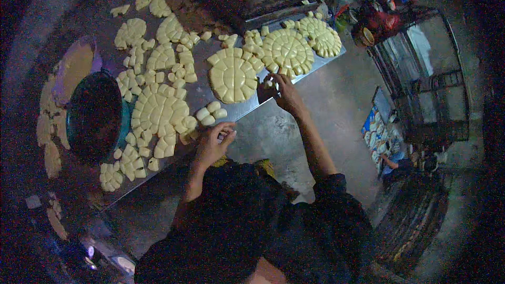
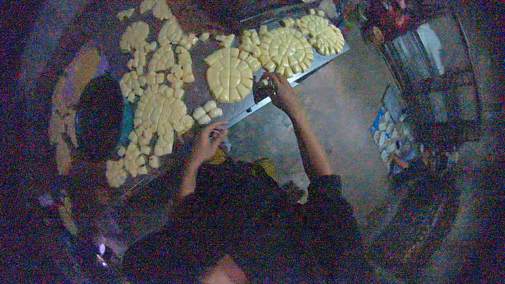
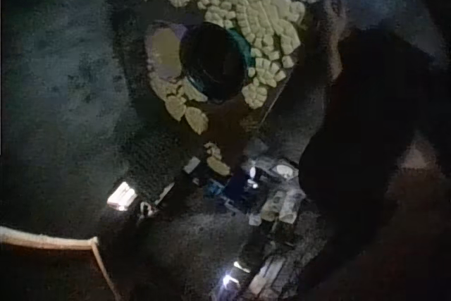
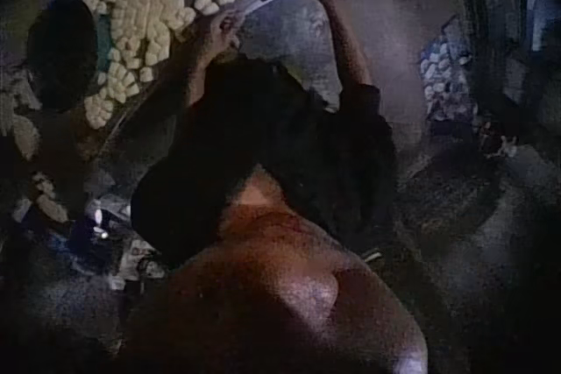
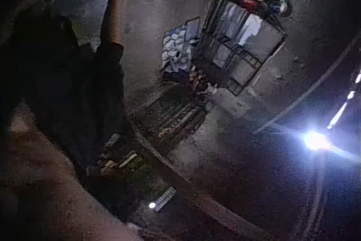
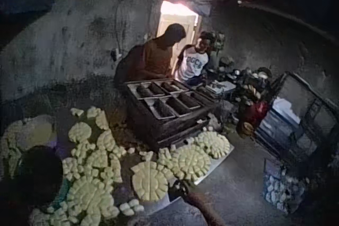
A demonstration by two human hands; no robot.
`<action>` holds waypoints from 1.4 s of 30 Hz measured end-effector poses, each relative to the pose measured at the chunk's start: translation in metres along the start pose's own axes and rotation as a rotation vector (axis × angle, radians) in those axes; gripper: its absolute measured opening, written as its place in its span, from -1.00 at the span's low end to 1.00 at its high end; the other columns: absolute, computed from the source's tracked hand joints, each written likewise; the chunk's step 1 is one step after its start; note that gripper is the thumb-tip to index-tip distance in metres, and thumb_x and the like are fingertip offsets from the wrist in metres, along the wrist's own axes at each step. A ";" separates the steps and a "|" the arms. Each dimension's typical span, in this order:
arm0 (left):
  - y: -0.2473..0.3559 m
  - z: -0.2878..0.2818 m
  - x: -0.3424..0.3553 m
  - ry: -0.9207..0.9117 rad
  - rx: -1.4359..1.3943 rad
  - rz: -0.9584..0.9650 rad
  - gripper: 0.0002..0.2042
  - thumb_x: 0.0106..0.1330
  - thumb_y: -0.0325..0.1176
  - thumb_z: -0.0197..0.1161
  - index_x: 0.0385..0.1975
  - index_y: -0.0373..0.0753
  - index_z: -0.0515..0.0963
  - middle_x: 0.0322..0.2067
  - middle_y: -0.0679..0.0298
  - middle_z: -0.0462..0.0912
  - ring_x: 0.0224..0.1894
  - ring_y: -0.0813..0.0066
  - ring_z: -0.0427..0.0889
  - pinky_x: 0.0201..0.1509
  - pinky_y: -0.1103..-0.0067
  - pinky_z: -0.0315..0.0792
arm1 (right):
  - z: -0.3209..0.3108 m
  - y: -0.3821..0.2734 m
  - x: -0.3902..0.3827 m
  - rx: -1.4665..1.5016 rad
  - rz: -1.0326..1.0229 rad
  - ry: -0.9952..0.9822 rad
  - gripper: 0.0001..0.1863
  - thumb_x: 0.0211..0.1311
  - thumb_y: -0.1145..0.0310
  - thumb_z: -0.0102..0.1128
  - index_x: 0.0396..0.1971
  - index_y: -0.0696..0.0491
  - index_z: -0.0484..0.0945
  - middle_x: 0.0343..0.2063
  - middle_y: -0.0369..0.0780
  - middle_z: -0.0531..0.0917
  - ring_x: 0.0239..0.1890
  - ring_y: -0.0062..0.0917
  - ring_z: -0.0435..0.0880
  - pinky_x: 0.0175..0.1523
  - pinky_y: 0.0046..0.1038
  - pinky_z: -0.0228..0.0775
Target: The person prepares pieces of dough by hand, filling them with a dark ingredient from a bowl and shaping them into rounds on a metal table.
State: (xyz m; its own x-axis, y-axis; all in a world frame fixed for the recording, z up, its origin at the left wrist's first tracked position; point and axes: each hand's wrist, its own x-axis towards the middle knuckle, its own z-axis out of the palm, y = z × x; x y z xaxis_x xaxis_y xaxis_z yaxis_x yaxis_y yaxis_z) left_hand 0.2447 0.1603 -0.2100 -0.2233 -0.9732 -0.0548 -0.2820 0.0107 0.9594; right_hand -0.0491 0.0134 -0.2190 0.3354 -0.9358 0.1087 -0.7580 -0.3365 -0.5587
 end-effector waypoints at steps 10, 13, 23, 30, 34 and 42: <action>0.026 -0.049 0.087 0.158 -0.266 0.017 -0.72 0.37 -0.35 0.22 0.04 -0.23 0.53 -0.29 0.22 0.67 -0.30 0.53 0.62 -0.18 0.57 0.50 | -0.031 -0.053 0.036 1.365 0.688 -0.234 -0.61 0.40 0.29 0.05 0.14 0.12 0.37 -0.11 -0.20 0.58 -0.07 -0.46 0.57 0.06 -0.46 0.40; 0.053 -0.059 0.095 0.173 -0.330 -0.018 -0.72 0.38 -0.35 0.20 0.05 -0.23 0.53 -0.29 0.27 0.65 -0.28 0.57 0.61 -0.17 0.60 0.49 | -0.043 -0.099 0.056 1.497 0.624 -0.429 -0.54 0.40 0.18 0.04 0.14 0.19 0.38 -0.09 -0.14 0.58 -0.13 -0.44 0.57 -0.04 -0.45 0.41; 0.097 -0.039 0.071 0.535 -0.513 -0.005 -0.66 0.27 -0.49 0.32 0.01 -0.31 0.42 -0.22 0.29 0.56 -0.20 0.61 0.57 -0.06 0.60 0.51 | -0.043 -0.143 0.091 1.219 0.514 -0.838 -0.58 0.43 0.26 0.04 0.12 0.25 0.43 -0.07 -0.16 0.61 -0.08 -0.49 0.63 0.15 -0.36 0.49; 0.087 0.016 0.025 0.804 -0.276 -0.389 -0.70 0.14 -0.44 0.43 -0.16 -0.25 0.50 -0.18 0.28 0.61 -0.16 0.48 0.60 0.00 0.50 0.48 | -0.017 -0.129 0.071 1.017 0.236 -1.071 -0.71 0.40 0.45 0.05 0.06 0.19 0.48 -0.03 -0.18 0.62 -0.01 -0.47 0.60 0.13 -0.41 0.45; 0.083 0.027 0.012 0.805 -0.505 -0.402 -0.79 0.15 -0.45 0.41 -0.25 -0.27 0.56 -0.27 0.28 0.66 -0.18 0.49 0.61 -0.03 0.52 0.48 | 0.008 -0.113 0.052 1.406 0.277 -1.173 -0.74 0.40 0.45 0.07 0.03 0.16 0.49 -0.06 -0.20 0.63 -0.03 -0.51 0.59 0.06 -0.45 0.45; 0.046 -0.001 -0.001 0.699 -0.548 -0.493 -0.89 0.24 -0.45 0.32 -0.30 -0.31 0.61 -0.30 0.25 0.68 -0.23 0.48 0.62 -0.13 0.52 0.51 | 0.027 -0.133 0.067 0.987 0.175 -1.186 -0.73 0.41 0.43 0.05 0.06 0.12 0.45 -0.06 -0.20 0.61 0.00 -0.49 0.58 0.09 -0.48 0.44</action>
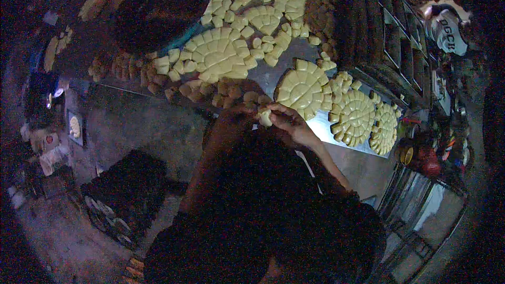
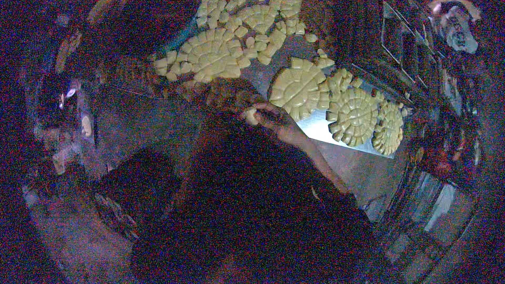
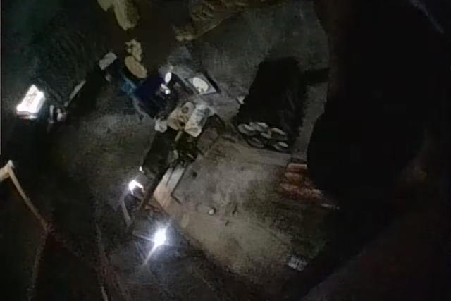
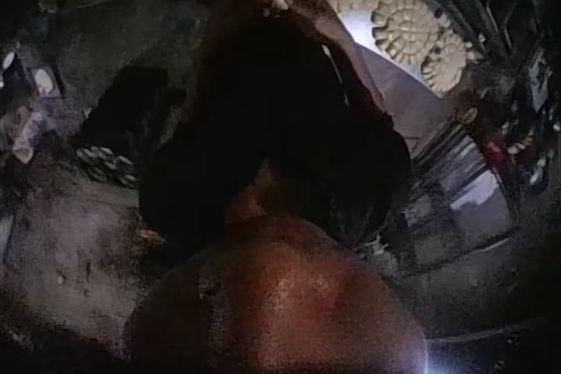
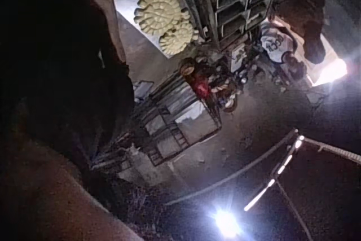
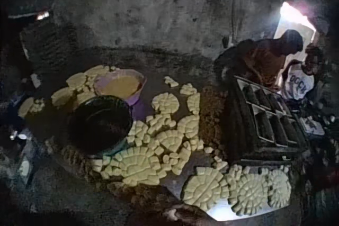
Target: The person prepares pieces of dough by hand, filling them with a dark ingredient from a bowl and shaping them into rounds on a metal table.
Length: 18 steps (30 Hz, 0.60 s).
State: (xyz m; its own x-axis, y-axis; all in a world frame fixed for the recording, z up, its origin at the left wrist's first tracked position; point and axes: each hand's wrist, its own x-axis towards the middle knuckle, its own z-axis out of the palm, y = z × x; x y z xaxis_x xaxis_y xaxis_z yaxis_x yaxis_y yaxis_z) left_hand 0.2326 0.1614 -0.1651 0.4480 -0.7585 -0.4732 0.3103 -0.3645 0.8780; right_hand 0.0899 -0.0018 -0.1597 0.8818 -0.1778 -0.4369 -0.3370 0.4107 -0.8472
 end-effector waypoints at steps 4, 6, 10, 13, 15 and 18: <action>-0.026 -0.035 0.039 0.077 0.606 0.643 -0.80 0.26 -0.42 0.28 -0.16 -0.33 0.56 -0.17 0.14 0.64 -0.16 0.31 0.63 -0.10 0.45 0.53 | 0.004 -0.007 0.031 0.264 0.045 0.133 -0.68 0.38 0.42 0.12 0.09 0.11 0.43 -0.04 -0.25 0.58 0.01 -0.57 0.55 0.12 -0.52 0.42; -0.048 -0.059 0.052 0.157 0.861 0.906 -0.76 0.28 -0.43 0.24 -0.08 -0.34 0.52 -0.08 0.08 0.59 -0.09 0.22 0.62 -0.03 0.41 0.52 | -0.001 -0.016 0.052 -0.170 0.034 0.286 -0.68 0.37 0.43 0.12 0.09 0.10 0.43 -0.04 -0.26 0.58 0.01 -0.58 0.55 0.12 -0.51 0.43; -0.046 -0.108 0.048 0.143 0.734 0.594 -0.74 0.35 -0.46 0.11 0.01 -0.37 0.47 0.11 0.03 0.47 0.07 0.13 0.54 0.17 0.31 0.45 | -0.014 -0.022 0.089 -1.007 -0.300 0.338 -0.57 0.25 0.42 0.20 0.12 0.06 0.40 0.04 -0.16 0.53 0.04 -0.37 0.55 0.12 -0.37 0.43; -0.042 -0.140 0.050 0.259 0.707 0.643 -0.73 0.38 -0.46 0.10 0.04 -0.35 0.46 0.10 0.04 0.48 0.08 0.16 0.55 0.15 0.34 0.47 | 0.004 -0.045 0.089 -1.379 -0.445 0.269 -0.46 0.10 0.33 0.30 0.13 0.01 0.42 0.05 -0.04 0.52 0.10 -0.06 0.47 0.21 -0.15 0.32; -0.014 -0.154 0.053 0.226 0.288 0.502 -0.73 0.40 -0.43 0.11 0.06 -0.32 0.47 0.06 0.07 0.52 0.06 0.23 0.57 0.11 0.38 0.50 | -0.002 -0.029 0.087 -1.439 -0.407 0.402 -0.47 0.09 0.30 0.32 0.11 -0.02 0.45 0.01 -0.08 0.55 0.07 -0.09 0.50 0.18 -0.17 0.32; 0.002 -0.169 0.056 0.214 0.087 0.452 -0.74 0.42 -0.40 0.12 0.06 -0.28 0.47 0.01 0.14 0.57 -0.03 0.34 0.62 0.04 0.46 0.52 | 0.004 -0.014 0.086 -1.430 -0.286 0.523 -0.62 0.01 0.29 0.37 -0.10 -0.05 0.62 -0.10 -0.21 0.62 -0.03 -0.23 0.54 0.07 -0.22 0.30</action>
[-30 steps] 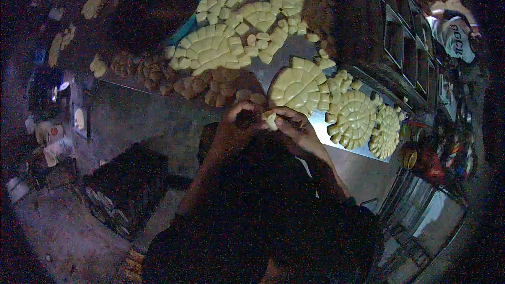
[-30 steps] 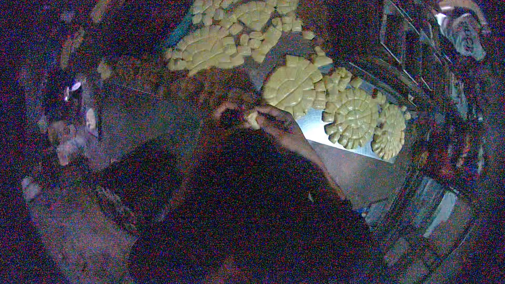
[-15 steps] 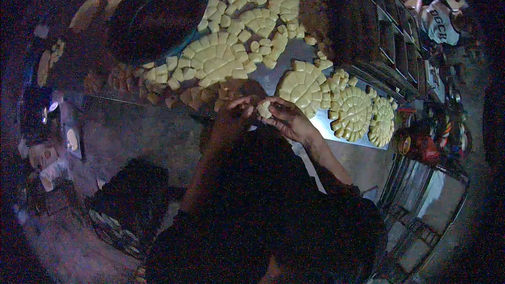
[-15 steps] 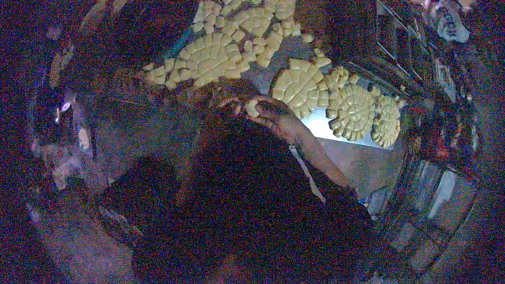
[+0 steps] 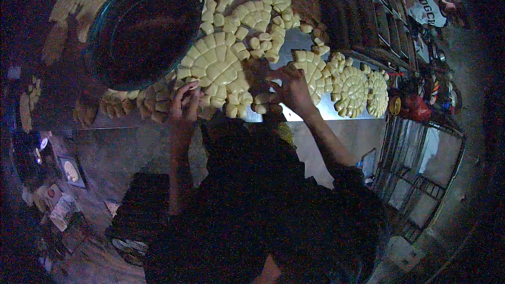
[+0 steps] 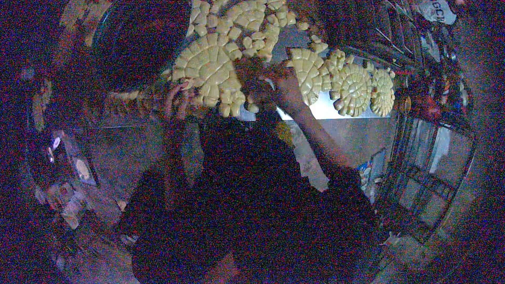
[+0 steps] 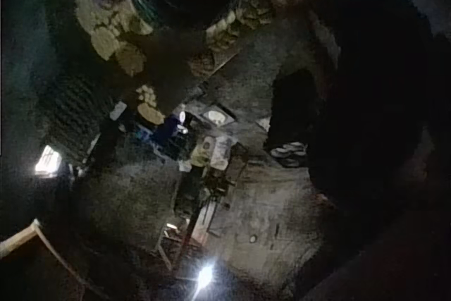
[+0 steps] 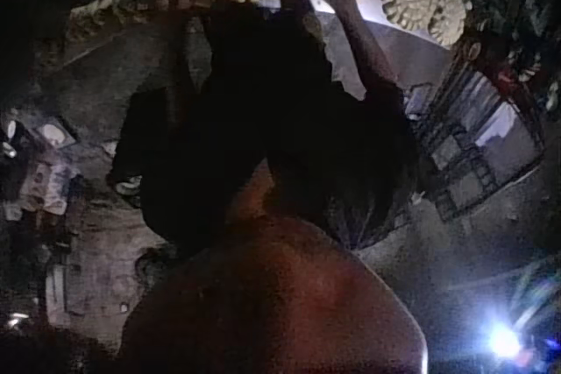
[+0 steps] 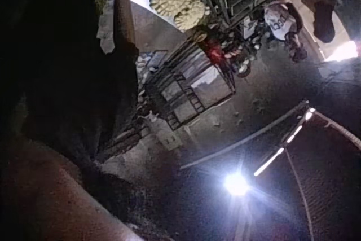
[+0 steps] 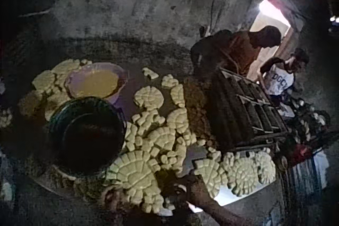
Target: The person prepares pieces of dough by hand, filling them with a dark ingredient from a bowl and shaping them into rounds on a metal table.
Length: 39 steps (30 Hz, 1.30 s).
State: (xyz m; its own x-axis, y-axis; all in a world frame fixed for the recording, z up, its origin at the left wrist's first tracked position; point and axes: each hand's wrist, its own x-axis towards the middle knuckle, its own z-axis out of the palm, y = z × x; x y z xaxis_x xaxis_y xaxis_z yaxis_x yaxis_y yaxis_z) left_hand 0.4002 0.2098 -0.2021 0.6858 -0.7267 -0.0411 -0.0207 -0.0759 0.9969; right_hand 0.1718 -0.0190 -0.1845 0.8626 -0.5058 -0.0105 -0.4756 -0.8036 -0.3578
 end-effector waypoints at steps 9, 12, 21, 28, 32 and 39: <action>0.013 0.023 0.007 -0.117 0.268 0.035 -0.72 0.45 -0.37 0.09 0.08 -0.32 0.46 -0.04 0.18 0.60 -0.02 0.43 0.61 0.07 0.52 0.48 | 0.039 -0.084 0.005 -0.085 0.006 0.071 -0.63 0.14 0.12 0.14 -0.04 -0.12 0.53 -0.16 -0.09 0.64 -0.16 -0.19 0.63 -0.09 0.00 0.37; -0.021 0.012 0.008 0.016 0.149 -0.137 -0.73 0.45 -0.36 0.10 0.05 -0.32 0.49 -0.06 0.19 0.61 -0.03 0.44 0.60 0.10 0.51 0.45 | 0.039 -0.084 0.005 0.197 0.107 -0.174 -0.42 0.08 0.20 0.26 0.15 -0.05 0.39 -0.21 -0.02 0.66 -0.18 -0.10 0.67 -0.01 -0.03 0.39; 0.097 0.114 -0.027 -0.034 0.012 -0.167 -0.48 0.47 0.05 -0.12 0.11 -0.28 0.46 -0.09 0.15 0.60 -0.09 0.34 0.59 -0.02 0.42 0.51 | -0.101 -0.038 -0.010 1.397 0.112 -0.281 -0.70 0.30 0.54 0.17 -0.02 0.01 0.37 -0.35 -0.34 0.54 -0.26 -0.69 0.49 -0.26 -0.62 0.38; 0.174 0.176 -0.054 0.255 0.120 0.090 -0.71 0.26 -0.36 0.30 -0.05 -0.25 0.51 -0.12 0.20 0.57 -0.03 0.34 0.59 0.05 0.45 0.52 | -0.116 -0.026 -0.025 1.489 0.035 -0.238 -0.76 0.31 0.48 0.19 -0.04 0.10 0.56 -0.27 -0.31 0.63 -0.19 -0.68 0.56 -0.10 -0.61 0.41; 0.151 0.169 -0.059 0.429 0.147 0.117 -0.72 0.20 -0.43 0.34 -0.09 -0.25 0.55 -0.14 0.21 0.60 -0.06 0.35 0.61 0.06 0.46 0.52 | -0.110 -0.036 -0.017 1.426 -0.165 -0.098 -0.67 0.14 0.58 0.27 -0.06 0.08 0.58 -0.24 -0.32 0.65 -0.19 -0.67 0.57 -0.04 -0.58 0.42; 0.152 0.135 -0.058 0.459 0.196 0.015 -0.77 0.21 -0.37 0.34 -0.16 -0.25 0.60 -0.18 0.16 0.63 -0.11 0.31 0.65 0.03 0.41 0.52 | -0.087 -0.056 0.002 1.418 -0.173 -0.298 -0.51 0.17 0.67 0.20 0.15 0.14 0.49 -0.15 -0.26 0.66 -0.10 -0.62 0.59 0.06 -0.56 0.40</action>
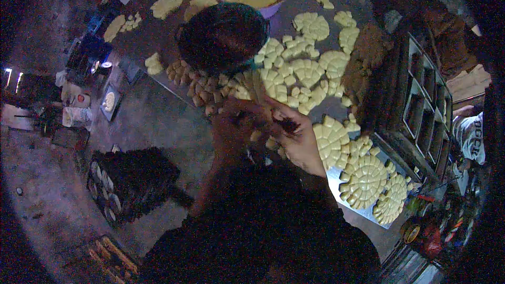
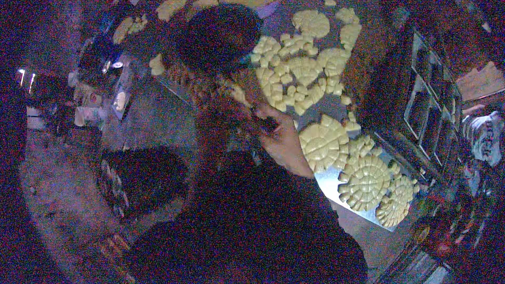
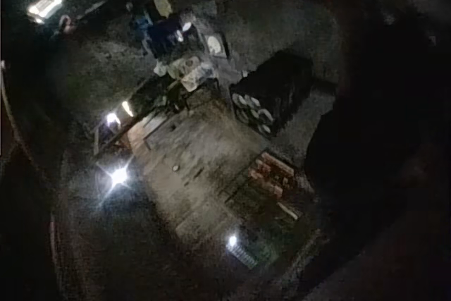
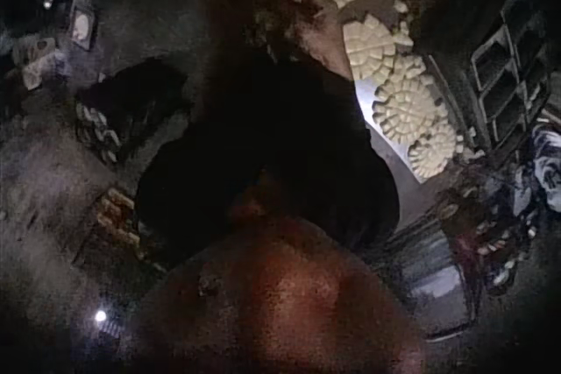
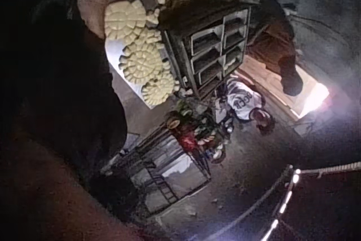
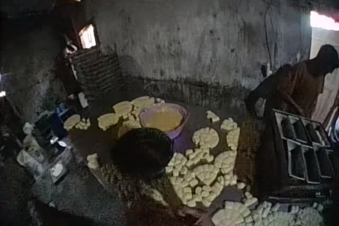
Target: The person prepares pieces of dough by hand, filling them with a dark ingredient from a bowl and shaping them into rounds on a metal table.
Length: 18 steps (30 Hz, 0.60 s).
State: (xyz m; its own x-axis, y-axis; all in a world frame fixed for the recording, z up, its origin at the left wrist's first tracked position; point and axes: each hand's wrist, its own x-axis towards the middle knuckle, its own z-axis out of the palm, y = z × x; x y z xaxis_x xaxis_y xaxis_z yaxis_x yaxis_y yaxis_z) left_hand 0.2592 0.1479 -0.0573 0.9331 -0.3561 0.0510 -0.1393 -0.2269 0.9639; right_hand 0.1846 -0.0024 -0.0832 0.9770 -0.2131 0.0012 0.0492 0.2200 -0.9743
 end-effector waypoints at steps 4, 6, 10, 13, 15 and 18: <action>-0.004 -0.016 0.031 0.020 -0.084 0.289 -0.78 0.27 -0.27 0.29 -0.18 -0.24 0.62 -0.21 0.15 0.65 -0.13 0.27 0.65 0.00 0.40 0.51 | 0.030 -0.025 0.033 -0.182 -0.158 0.179 -0.78 0.17 0.60 0.27 -0.17 0.23 0.67 -0.13 -0.17 0.69 -0.10 -0.54 0.65 0.07 -0.52 0.43; -0.001 -0.022 0.048 0.143 -0.170 0.484 -0.76 0.30 -0.20 0.26 -0.20 -0.22 0.62 -0.24 0.17 0.65 -0.13 0.26 0.64 -0.01 0.39 0.51 | 0.051 -0.030 0.050 -0.066 -0.048 0.251 -0.80 0.12 0.59 0.32 -0.22 0.20 0.69 -0.16 -0.17 0.71 -0.13 -0.54 0.67 0.03 -0.51 0.47; -0.053 -0.038 0.097 0.153 -0.125 1.015 -0.64 0.31 -0.03 0.22 -0.15 -0.21 0.60 -0.20 0.15 0.64 -0.12 0.24 0.61 -0.01 0.31 0.51 | 0.081 -0.015 0.084 0.067 -0.077 0.058 -0.55 0.11 0.49 0.39 0.03 0.25 0.54 -0.04 -0.11 0.64 0.02 -0.49 0.61 0.11 -0.43 0.46; -0.127 -0.068 0.100 -0.211 -0.336 0.940 -0.60 0.30 0.00 0.24 -0.09 -0.22 0.57 -0.10 0.08 0.60 -0.06 0.20 0.59 0.07 0.24 0.48 | 0.128 -0.015 0.107 0.171 -0.036 -0.049 -0.40 0.10 0.45 0.41 0.15 0.25 0.41 0.01 -0.10 0.60 0.04 -0.47 0.59 0.16 -0.42 0.42; -0.110 -0.089 0.110 -0.274 -0.690 0.858 -0.61 0.28 -0.06 0.27 -0.06 -0.23 0.56 -0.07 0.04 0.59 -0.01 0.15 0.58 0.13 0.20 0.46 | 0.155 -0.022 0.125 0.241 0.074 -0.052 -0.33 0.11 0.43 0.40 0.22 0.24 0.33 0.04 -0.10 0.58 0.05 -0.46 0.58 0.20 -0.41 0.38; -0.098 -0.108 0.122 -0.016 -0.935 0.638 -0.63 0.26 -0.17 0.31 -0.04 -0.26 0.54 -0.06 0.01 0.59 0.04 0.10 0.56 0.15 0.18 0.46 | 0.166 -0.002 0.156 -0.068 0.159 -0.119 -0.34 0.22 0.54 0.23 0.32 0.12 0.22 0.07 -0.10 0.55 0.09 -0.43 0.55 0.21 -0.40 0.38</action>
State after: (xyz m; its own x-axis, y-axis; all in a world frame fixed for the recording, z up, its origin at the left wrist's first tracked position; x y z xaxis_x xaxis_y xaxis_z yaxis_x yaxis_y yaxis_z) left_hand 0.4229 0.2248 -0.1176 0.7751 -0.1767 0.6066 -0.2798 0.7648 0.5804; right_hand 0.3717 0.1215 -0.0434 0.9892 -0.0655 -0.1311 -0.1179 0.1762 -0.9773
